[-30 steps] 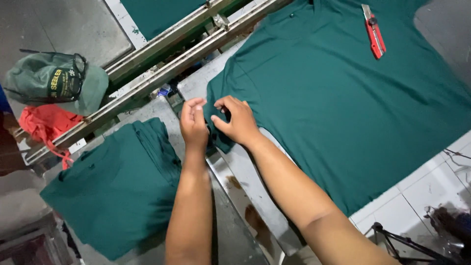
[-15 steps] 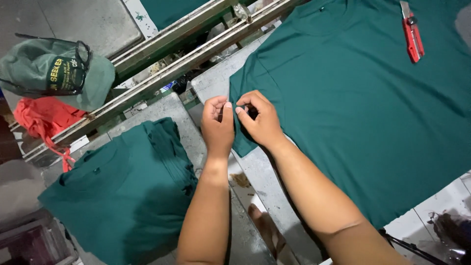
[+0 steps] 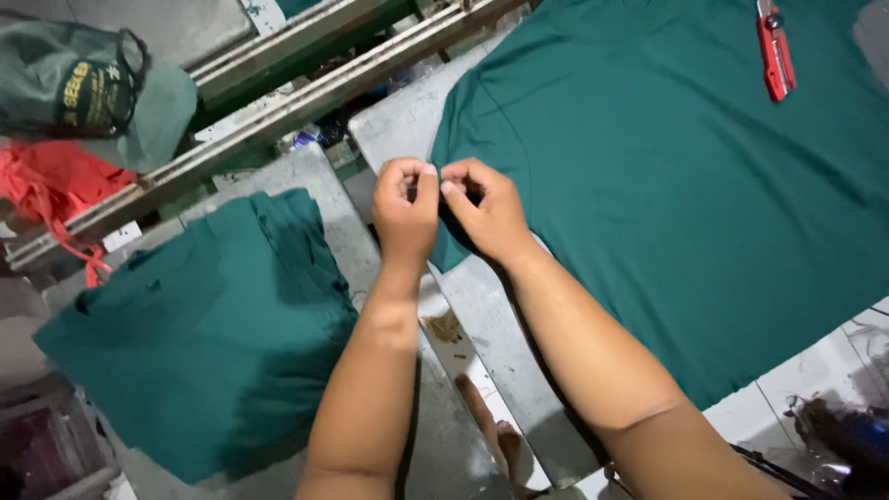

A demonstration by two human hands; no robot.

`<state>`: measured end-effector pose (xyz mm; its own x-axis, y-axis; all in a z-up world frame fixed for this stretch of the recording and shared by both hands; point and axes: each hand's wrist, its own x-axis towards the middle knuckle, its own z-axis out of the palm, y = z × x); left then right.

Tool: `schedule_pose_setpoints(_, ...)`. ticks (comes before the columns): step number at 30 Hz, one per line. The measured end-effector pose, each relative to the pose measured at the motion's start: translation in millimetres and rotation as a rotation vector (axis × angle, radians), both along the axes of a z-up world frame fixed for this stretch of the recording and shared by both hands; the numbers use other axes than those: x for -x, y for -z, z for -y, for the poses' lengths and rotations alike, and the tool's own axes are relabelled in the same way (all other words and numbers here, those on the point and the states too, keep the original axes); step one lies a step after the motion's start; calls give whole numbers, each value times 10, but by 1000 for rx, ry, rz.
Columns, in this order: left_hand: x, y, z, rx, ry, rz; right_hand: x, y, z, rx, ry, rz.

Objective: The person uses a red utility knife to cut the collar and sleeve seams of a green polo shirt laid on a table. They then pull and remove the cut fabric pieces from the shirt.

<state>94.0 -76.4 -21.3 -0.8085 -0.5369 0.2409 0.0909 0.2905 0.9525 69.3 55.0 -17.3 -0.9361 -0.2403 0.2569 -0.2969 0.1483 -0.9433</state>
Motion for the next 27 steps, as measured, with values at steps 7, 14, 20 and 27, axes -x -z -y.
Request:
schedule_pose_setpoints(7, 46, 24, -47, -128, 35, 52, 9, -33, 53, 129, 55, 60)
schedule_pose_setpoints(14, 38, 48, -37, -200, 106, -37, 119, 124, 11, 284, 48, 113)
schedule_pose_setpoints(20, -12, -217, -45, -77, 201, -212, 214, 240, -6, 285, 53, 99)
schedule_pose_setpoints(27, -8, -233, -89, -234, 170, -50, 137, 50, -15, 274, 65, 82)
